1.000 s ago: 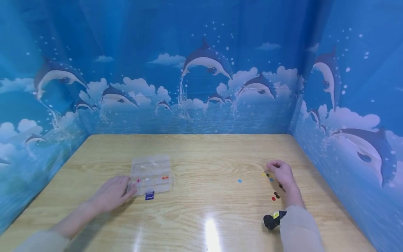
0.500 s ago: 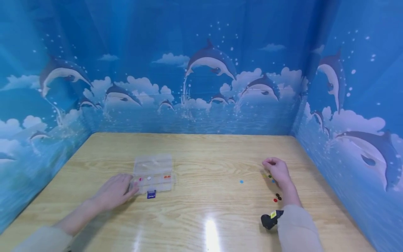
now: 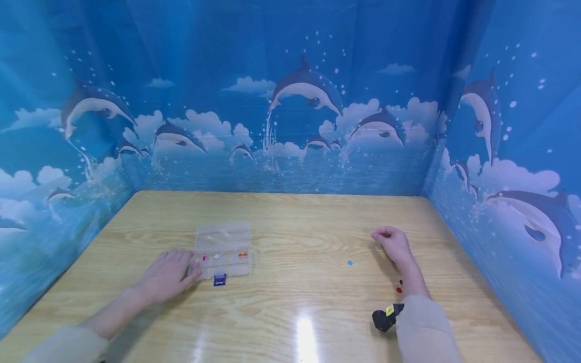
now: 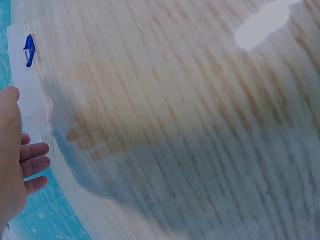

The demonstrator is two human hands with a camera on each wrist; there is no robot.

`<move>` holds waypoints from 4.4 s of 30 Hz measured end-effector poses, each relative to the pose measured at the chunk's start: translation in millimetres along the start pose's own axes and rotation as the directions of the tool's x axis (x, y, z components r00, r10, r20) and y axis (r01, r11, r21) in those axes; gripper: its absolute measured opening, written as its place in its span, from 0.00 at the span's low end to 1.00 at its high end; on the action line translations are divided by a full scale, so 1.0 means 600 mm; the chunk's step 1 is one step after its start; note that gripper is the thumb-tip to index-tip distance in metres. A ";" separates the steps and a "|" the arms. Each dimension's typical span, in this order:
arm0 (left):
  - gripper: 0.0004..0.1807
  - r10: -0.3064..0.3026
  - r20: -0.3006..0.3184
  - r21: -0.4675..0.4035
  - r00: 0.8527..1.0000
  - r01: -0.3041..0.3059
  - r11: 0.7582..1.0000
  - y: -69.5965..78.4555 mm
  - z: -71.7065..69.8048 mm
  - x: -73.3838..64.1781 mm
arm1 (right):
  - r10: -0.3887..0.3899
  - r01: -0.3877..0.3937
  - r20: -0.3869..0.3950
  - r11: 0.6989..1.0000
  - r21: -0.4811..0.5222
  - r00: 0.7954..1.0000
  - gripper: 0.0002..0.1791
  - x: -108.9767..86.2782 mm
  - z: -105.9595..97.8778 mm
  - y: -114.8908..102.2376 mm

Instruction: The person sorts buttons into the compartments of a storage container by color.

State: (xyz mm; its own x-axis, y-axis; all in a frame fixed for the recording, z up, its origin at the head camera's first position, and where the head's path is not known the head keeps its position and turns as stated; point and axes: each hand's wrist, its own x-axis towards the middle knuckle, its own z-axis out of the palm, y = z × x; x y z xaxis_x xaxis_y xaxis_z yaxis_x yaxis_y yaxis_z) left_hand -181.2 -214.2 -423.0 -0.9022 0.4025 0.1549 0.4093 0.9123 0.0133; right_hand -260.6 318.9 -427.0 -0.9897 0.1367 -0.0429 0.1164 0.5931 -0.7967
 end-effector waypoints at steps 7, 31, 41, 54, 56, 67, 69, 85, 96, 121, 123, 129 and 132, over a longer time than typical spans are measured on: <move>0.27 0.013 -0.026 0.071 1.000 -0.011 0.997 0.000 0.001 0.001 | -0.058 0.058 0.015 0.998 0.006 0.998 0.18 0.004 0.009 -0.005; 0.23 0.020 -0.054 0.074 0.998 -0.016 0.997 0.001 0.002 0.004 | -0.127 0.122 0.084 0.991 0.058 0.988 0.14 0.023 0.088 -0.066; 0.22 0.023 -0.046 0.065 0.999 -0.020 0.998 0.002 0.000 0.006 | -0.141 0.125 0.125 0.984 0.131 0.982 0.12 0.017 0.138 -0.109; 0.21 0.022 -0.037 0.053 0.999 -0.020 0.998 0.003 -0.001 0.005 | -0.173 0.099 0.190 0.933 0.347 0.966 0.12 0.000 0.199 -0.175; 0.21 0.023 -0.035 0.049 0.999 -0.022 0.999 0.003 -0.002 0.005 | -0.172 0.096 0.193 0.931 0.352 0.966 0.11 -0.002 0.211 -0.186; 0.22 0.018 -0.017 0.047 1.000 -0.017 0.999 0.003 -0.001 0.007 | -0.225 0.120 0.259 0.922 0.368 0.939 0.08 -0.017 0.271 -0.233; 0.23 0.014 -0.011 0.042 1.000 -0.014 0.999 0.003 -0.002 0.007 | -0.235 0.124 0.271 0.921 0.369 0.934 0.07 -0.020 0.279 -0.241; 0.23 0.004 -0.005 -0.006 1.000 -0.004 1.000 0.003 -0.007 0.005 | -0.322 0.186 0.341 0.907 0.377 0.883 0.08 -0.046 0.332 -0.281; 0.22 0.014 -0.045 -0.002 0.999 -0.015 1.000 -0.004 -0.001 -0.003 | -0.349 0.218 0.342 0.904 0.367 0.873 0.09 -0.050 0.347 -0.283; 0.22 0.054 -0.060 0.022 0.997 -0.052 0.998 -0.009 0.002 -0.005 | -0.404 0.287 0.399 0.902 0.321 0.823 0.07 -0.073 0.421 -0.336; 0.22 0.054 -0.060 0.020 0.997 -0.053 0.998 -0.009 0.001 -0.004 | -0.409 0.301 0.397 0.903 0.308 0.822 0.07 -0.074 0.425 -0.339; 0.21 0.052 -0.053 0.029 0.997 -0.051 0.998 -0.008 -0.001 -0.004 | -0.406 0.310 0.403 0.908 0.283 0.820 0.06 -0.074 0.437 -0.346; 0.21 0.057 -0.058 0.035 0.997 -0.055 0.998 -0.007 -0.001 -0.003 | -0.399 0.306 0.406 0.911 0.277 0.822 0.05 -0.075 0.441 -0.349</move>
State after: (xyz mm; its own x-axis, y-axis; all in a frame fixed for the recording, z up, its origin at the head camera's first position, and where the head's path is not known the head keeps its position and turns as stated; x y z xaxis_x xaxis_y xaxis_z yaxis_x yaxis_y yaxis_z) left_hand -181.2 -218.8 -422.8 -0.8679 0.4490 0.2124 0.4536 0.8907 -0.0296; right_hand -262.5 -21.5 -417.9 -0.8940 -0.4465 0.0379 -0.2195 0.3627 -0.9057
